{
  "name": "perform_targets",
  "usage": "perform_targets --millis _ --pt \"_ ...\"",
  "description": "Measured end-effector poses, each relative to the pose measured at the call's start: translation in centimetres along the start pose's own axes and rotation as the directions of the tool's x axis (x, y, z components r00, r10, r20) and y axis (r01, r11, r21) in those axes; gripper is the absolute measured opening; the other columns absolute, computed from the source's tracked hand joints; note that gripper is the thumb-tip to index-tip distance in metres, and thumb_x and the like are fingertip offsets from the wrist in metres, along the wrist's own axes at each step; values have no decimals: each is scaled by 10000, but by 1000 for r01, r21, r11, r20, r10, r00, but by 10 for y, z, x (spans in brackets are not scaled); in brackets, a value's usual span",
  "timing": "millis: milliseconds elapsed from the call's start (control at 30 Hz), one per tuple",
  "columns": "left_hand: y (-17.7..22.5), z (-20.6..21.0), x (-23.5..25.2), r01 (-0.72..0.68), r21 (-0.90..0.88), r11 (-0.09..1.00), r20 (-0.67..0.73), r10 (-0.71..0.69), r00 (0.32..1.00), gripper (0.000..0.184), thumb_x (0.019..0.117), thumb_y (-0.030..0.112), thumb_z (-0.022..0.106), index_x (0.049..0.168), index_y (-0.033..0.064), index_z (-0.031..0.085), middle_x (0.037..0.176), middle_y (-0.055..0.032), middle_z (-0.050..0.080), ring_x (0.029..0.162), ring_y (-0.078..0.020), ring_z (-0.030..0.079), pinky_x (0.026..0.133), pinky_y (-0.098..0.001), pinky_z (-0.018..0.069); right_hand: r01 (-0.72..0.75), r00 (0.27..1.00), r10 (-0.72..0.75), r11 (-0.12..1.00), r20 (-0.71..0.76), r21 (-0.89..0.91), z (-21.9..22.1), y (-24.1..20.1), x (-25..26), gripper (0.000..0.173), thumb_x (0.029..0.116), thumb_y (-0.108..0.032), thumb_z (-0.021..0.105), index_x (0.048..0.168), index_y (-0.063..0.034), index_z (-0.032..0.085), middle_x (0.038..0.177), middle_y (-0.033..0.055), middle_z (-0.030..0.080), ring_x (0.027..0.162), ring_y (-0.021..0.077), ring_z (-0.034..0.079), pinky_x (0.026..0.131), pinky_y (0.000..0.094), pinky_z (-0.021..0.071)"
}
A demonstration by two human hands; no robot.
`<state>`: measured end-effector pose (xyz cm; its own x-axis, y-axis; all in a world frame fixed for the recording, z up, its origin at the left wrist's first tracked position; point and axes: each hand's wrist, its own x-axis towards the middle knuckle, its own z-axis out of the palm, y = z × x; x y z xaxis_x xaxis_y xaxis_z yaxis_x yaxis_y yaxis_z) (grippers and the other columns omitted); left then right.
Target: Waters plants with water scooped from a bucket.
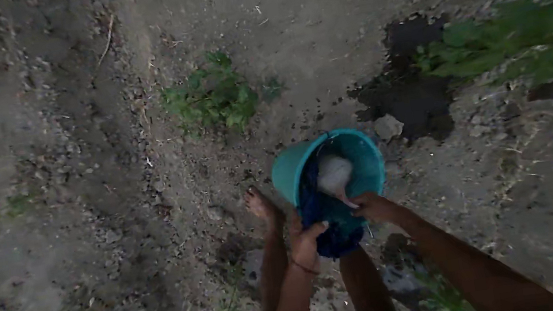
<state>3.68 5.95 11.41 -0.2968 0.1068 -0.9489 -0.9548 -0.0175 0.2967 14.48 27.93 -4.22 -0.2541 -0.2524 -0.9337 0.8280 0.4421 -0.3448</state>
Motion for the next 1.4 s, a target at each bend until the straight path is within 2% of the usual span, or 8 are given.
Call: perform_targets --millis 67,133,400,700,867,1033,1200,1400 --pt "2 -23 -10 -64 -30 997 -42 63 997 575 838 -15 658 1388 -21 492 1109 -151 690 949 -205 699 829 -392 603 -19 988 -36 937 152 348 -8 -14 -4 283 1017 -132 602 1277 -22 630 767 11 585 532 56 477 483 222 423" --pt "8 -52 -23 -95 -73 993 -82 89 993 493 828 -3 652 1310 -26 551 1040 -146 716 905 -213 714 801 -404 614 -49 951 -151 789 270 613 -7 -24 -5 350 970 -88 546 1317 -76 591 751 -46 580 468 -9 406 408 152 346" --pt "39 -160 -59 -202 -56 978 -311 175 934 303 783 34 616 1086 21 613 828 -30 728 726 -123 714 661 -327 623 88 880 -433 553 196 828 46 -92 -22 194 819 -255 736 1002 -201 700 674 -106 579 428 -37 398 381 132 334" --pt "77 -238 -61 -254 -82 964 -492 182 852 215 874 7 562 1087 4 591 824 -25 695 716 -96 686 651 -293 600 253 967 -105 361 -231 897 65 -229 13 245 1067 -51 406 1296 -44 492 750 -28 551 457 -13 419 396 129 364" --pt "91 -275 -69 -276 -91 957 -522 190 832 133 842 10 559 957 39 620 753 -8 700 654 -90 683 594 -284 593 276 951 30 363 -307 890 51 -268 50 214 1066 -59 462 1274 -16 494 757 -2 547 459 5 434 394 138 367" --pt "93 -282 -70 -268 -148 952 -534 151 832 191 819 10 598 1010 24 605 781 -21 697 671 -104 685 605 -298 596 310 915 128 385 -383 869 47 -294 56 236 1045 -45 503 1278 -10 520 742 6 559 474 11 467 393 140 375" --pt "97 -265 -70 -208 -186 960 -522 83 849 176 850 16 595 1025 0 598 783 -40 686 669 -115 676 614 -303 591 249 869 230 560 -437 790 49 -310 59 197 1005 -60 602 1185 18 589 710 30 557 485 60 466 420 196 390" --pt "98 -217 -72 -175 -198 965 -470 64 881 243 838 -7 582 1080 -13 596 799 -35 694 685 -106 684 627 -299 599 76 866 250 790 -433 608 35 -332 27 315 1019 -120 617 1295 29 590 817 81 592 565 114 517 505 265 456"
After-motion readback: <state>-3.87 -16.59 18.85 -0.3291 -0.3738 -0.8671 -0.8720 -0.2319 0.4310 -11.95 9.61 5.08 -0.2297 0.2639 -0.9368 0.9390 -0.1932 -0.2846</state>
